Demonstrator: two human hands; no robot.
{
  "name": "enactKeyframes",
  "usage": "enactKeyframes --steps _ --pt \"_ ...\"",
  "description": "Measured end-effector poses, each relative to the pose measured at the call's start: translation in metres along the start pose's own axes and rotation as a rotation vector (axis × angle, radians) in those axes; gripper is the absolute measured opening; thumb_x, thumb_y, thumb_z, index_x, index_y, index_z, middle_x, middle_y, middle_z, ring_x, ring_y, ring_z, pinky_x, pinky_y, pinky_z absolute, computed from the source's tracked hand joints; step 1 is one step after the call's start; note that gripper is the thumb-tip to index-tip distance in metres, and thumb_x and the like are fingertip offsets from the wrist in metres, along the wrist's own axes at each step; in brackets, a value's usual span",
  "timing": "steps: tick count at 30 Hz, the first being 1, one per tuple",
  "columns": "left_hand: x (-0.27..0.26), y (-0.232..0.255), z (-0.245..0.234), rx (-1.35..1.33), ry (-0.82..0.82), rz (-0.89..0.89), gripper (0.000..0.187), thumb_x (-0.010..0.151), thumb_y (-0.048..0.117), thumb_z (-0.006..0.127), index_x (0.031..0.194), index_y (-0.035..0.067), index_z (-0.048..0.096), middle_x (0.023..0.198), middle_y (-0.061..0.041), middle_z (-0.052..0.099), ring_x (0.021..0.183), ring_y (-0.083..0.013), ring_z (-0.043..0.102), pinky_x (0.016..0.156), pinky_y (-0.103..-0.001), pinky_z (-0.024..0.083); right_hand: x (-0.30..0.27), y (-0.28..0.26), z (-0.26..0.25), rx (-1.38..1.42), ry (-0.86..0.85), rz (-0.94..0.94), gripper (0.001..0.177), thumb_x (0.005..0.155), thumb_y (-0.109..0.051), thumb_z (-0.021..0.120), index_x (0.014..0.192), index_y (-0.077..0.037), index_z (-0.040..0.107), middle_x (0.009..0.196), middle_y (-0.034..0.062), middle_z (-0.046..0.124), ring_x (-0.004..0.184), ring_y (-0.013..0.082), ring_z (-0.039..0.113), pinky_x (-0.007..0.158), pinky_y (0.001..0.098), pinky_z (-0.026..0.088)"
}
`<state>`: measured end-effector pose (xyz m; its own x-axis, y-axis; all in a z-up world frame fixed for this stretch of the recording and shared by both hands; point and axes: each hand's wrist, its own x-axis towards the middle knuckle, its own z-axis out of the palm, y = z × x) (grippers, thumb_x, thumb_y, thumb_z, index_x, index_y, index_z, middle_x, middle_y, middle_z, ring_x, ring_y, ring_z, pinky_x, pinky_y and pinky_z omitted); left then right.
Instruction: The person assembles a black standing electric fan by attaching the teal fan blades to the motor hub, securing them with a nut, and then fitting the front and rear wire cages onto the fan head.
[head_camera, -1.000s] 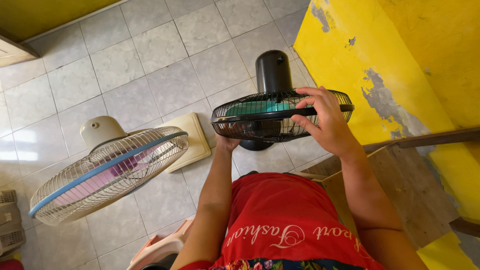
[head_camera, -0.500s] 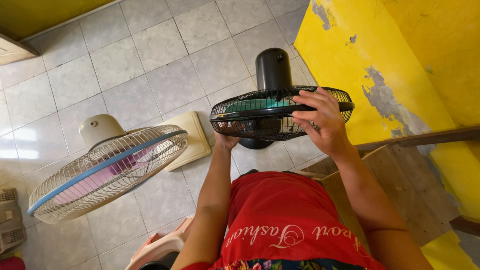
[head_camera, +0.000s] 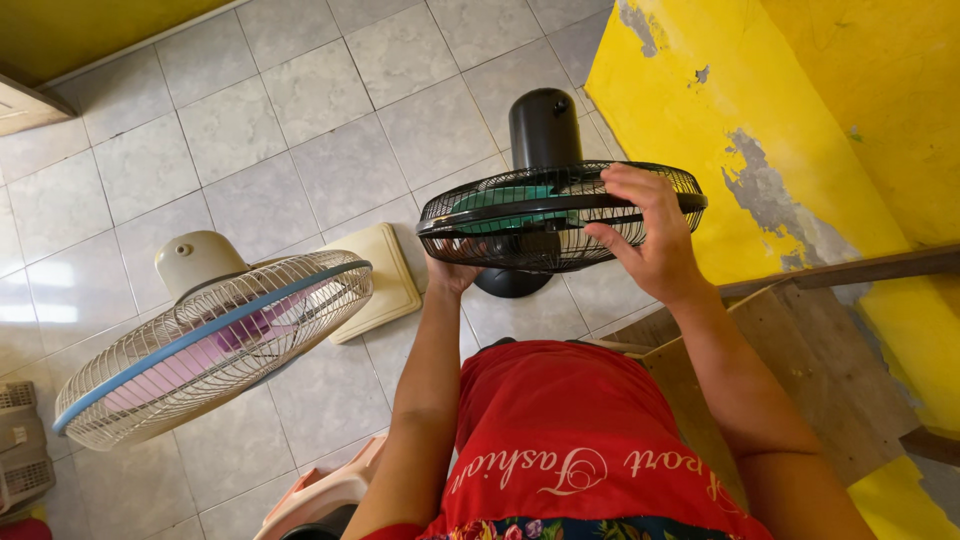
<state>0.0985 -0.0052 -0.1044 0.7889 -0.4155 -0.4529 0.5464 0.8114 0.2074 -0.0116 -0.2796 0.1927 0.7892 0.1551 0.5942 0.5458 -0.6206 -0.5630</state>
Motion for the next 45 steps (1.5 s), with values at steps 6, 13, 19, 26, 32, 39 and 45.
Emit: enactKeyframes --steps 6,13,19,26,32,39,45 --pt "-0.004 -0.002 0.004 0.039 0.145 -0.007 0.057 0.091 0.065 0.042 0.120 0.021 0.065 0.116 -0.008 0.065 0.106 -0.0355 0.063 0.085 -0.066 0.052 -0.011 0.003 0.005 -0.332 0.051 0.012 0.052 0.095 -0.036 0.078 0.134 -0.007 0.058 0.142 0.0124 0.057 0.137 0.0331 0.054 0.124 0.0611 0.032" --pt "0.004 -0.010 -0.017 -0.124 0.171 0.069 0.060 0.097 0.065 0.044 0.122 0.016 0.066 0.120 -0.013 0.067 0.109 -0.0329 0.064 0.092 -0.052 0.054 -0.049 0.036 0.013 -0.165 0.223 0.020 0.072 0.096 -0.059 0.075 0.142 -0.011 0.046 0.153 0.0148 0.043 0.148 0.0368 0.043 0.128 0.0548 0.033" --pt "0.007 -0.010 -0.025 -0.177 0.122 0.099 0.061 0.098 0.062 0.046 0.121 0.009 0.064 0.116 -0.017 0.068 0.105 -0.0342 0.066 0.089 -0.051 0.059 -0.084 0.068 -0.021 -0.272 0.035 0.070 0.112 0.068 -0.044 0.090 0.157 -0.012 0.029 0.163 0.0212 0.024 0.153 0.0402 0.028 0.127 0.0544 0.031" --pt "-0.005 -0.011 -0.010 -0.108 0.047 0.091 0.066 0.096 0.062 0.044 0.120 0.005 0.065 0.115 -0.017 0.070 0.100 -0.0337 0.069 0.084 -0.049 0.061 -0.124 0.130 -0.012 0.235 0.041 0.502 0.137 0.068 -0.025 0.096 0.169 -0.009 0.005 0.175 0.0207 0.014 0.163 0.0308 0.022 0.131 0.0477 0.028" --pt "-0.015 -0.009 -0.002 -0.105 -0.027 0.125 0.054 0.105 0.050 0.044 0.125 0.004 0.065 0.118 -0.015 0.071 0.103 -0.0316 0.069 0.086 -0.048 0.062 -0.145 0.162 -0.011 0.417 0.003 0.503 0.132 0.069 -0.016 0.092 0.171 -0.010 0.008 0.172 0.0152 0.021 0.161 0.0277 0.024 0.132 0.0461 0.024" --pt "-0.012 -0.005 -0.008 -0.076 0.009 0.108 0.054 0.102 0.055 0.045 0.123 0.009 0.066 0.117 -0.012 0.071 0.103 -0.0298 0.069 0.086 -0.046 0.061 -0.140 0.171 -0.012 0.518 -0.046 0.610 0.127 0.068 -0.014 0.093 0.168 -0.009 0.015 0.163 0.0108 0.033 0.150 0.0227 0.036 0.126 0.0431 0.035" --pt "-0.008 0.000 0.000 -0.028 0.152 0.143 0.061 0.103 0.060 0.043 0.125 0.008 0.066 0.117 -0.013 0.070 0.102 -0.0292 0.069 0.084 -0.045 0.062 -0.125 0.162 -0.016 0.321 -0.091 0.556 0.131 0.062 -0.009 0.095 0.166 -0.009 0.015 0.159 0.0126 0.039 0.146 0.0236 0.042 0.122 0.0419 0.037"
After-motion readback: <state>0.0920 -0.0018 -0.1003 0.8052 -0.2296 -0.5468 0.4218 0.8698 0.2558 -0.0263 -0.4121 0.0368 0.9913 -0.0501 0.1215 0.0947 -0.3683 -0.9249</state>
